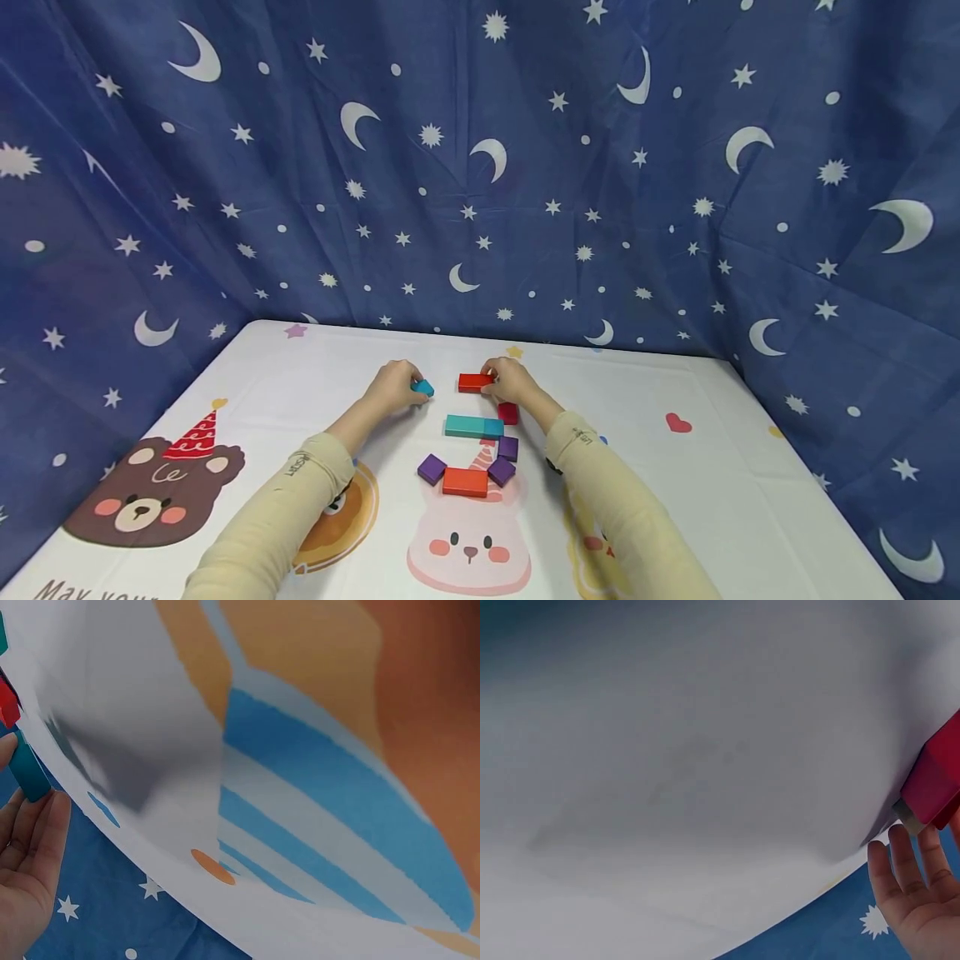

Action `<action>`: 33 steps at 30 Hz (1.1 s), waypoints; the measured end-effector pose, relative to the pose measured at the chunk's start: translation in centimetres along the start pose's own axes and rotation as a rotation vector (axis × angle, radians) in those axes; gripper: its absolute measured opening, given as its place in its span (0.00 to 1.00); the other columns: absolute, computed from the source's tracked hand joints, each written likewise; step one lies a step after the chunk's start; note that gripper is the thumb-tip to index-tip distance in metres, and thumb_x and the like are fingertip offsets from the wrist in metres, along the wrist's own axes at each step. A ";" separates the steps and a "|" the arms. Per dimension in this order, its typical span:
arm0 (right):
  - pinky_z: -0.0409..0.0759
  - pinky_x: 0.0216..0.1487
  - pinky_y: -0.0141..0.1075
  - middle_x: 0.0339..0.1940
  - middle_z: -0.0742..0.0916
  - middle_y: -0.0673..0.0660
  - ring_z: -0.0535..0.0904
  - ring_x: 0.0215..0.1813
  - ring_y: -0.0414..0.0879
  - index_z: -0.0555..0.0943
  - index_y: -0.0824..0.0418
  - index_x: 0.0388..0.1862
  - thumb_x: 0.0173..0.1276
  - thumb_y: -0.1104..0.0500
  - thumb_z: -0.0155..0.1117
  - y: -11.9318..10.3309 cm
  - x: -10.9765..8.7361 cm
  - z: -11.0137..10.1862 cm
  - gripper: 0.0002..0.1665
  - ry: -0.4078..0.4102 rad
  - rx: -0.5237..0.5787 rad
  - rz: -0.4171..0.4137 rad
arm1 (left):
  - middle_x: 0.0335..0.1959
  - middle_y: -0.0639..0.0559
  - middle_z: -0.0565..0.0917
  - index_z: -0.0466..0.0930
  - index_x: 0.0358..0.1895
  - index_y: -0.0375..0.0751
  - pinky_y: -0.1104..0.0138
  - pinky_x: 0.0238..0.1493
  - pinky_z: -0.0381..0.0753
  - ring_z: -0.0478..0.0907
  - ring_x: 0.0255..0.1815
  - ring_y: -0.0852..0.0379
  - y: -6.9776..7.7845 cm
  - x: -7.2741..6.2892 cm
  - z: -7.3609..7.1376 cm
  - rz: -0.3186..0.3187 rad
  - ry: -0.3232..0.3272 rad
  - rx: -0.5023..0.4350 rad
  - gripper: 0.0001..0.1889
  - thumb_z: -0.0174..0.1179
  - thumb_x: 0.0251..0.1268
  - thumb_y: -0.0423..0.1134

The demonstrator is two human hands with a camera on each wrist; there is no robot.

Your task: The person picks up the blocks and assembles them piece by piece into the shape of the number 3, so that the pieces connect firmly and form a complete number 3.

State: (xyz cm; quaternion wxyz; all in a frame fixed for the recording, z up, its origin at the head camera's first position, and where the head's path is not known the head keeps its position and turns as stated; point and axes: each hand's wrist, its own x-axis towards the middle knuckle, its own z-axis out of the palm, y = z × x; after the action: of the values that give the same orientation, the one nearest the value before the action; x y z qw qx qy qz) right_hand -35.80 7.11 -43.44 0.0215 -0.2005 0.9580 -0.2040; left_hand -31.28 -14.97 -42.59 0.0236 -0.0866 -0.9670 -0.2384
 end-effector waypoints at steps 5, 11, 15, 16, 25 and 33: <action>0.77 0.48 0.40 0.39 0.85 0.59 0.77 0.39 0.48 0.82 0.62 0.44 0.58 0.61 0.70 -0.2 0.0 0.1 0.14 -0.036 0.005 0.010 | 0.38 0.42 0.86 0.84 0.38 0.29 0.62 0.42 0.80 0.78 0.36 0.52 0.3 0.2 0.0 0.008 0.002 0.010 0.16 0.72 0.47 0.37; 0.78 0.51 0.40 0.40 0.85 0.59 0.77 0.41 0.48 0.82 0.62 0.46 0.60 0.58 0.69 -0.6 0.1 0.2 0.16 -0.092 -0.029 0.032 | 0.38 0.42 0.86 0.84 0.39 0.29 0.63 0.42 0.80 0.77 0.36 0.53 0.7 0.3 0.0 -0.005 -0.009 0.012 0.17 0.72 0.46 0.37; 0.78 0.52 0.41 0.43 0.85 0.60 0.78 0.43 0.49 0.82 0.63 0.47 0.61 0.58 0.67 -0.6 0.2 0.0 0.16 -0.092 -0.039 0.032 | 0.38 0.42 0.85 0.84 0.38 0.29 0.62 0.43 0.79 0.77 0.36 0.52 0.8 0.3 0.0 -0.011 -0.010 0.013 0.17 0.72 0.47 0.38; 0.77 0.52 0.41 0.43 0.85 0.60 0.79 0.43 0.49 0.82 0.63 0.47 0.61 0.58 0.67 -0.6 0.2 -0.1 0.16 -0.091 -0.039 0.029 | 0.38 0.42 0.85 0.84 0.38 0.29 0.62 0.43 0.79 0.77 0.36 0.52 0.9 0.3 -0.1 -0.013 -0.010 0.011 0.17 0.72 0.47 0.38; 0.77 0.54 0.42 0.44 0.85 0.61 0.79 0.45 0.51 0.82 0.63 0.46 0.61 0.61 0.66 -0.3 0.2 -0.6 0.14 -0.084 -0.058 0.005 | 0.39 0.42 0.85 0.84 0.39 0.29 0.64 0.41 0.78 0.75 0.35 0.53 1.9 0.9 -0.1 -0.003 -0.023 -0.007 0.17 0.72 0.46 0.36; 0.78 0.53 0.41 0.43 0.85 0.61 0.78 0.43 0.50 0.83 0.63 0.46 0.61 0.62 0.66 -0.5 0.2 -0.4 0.14 -0.097 -0.045 0.026 | 0.35 0.43 0.85 0.84 0.36 0.29 0.62 0.41 0.77 0.75 0.33 0.53 2.5 1.2 0.2 -0.014 -0.031 -0.005 0.16 0.73 0.44 0.37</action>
State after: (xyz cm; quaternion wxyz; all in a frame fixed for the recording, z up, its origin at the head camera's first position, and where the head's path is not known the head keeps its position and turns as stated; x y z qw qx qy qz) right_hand -35.87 6.80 -42.84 0.0661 -0.1984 0.9626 -0.1722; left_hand -32.02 -12.46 -41.51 0.0069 -0.0837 -0.9673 -0.2394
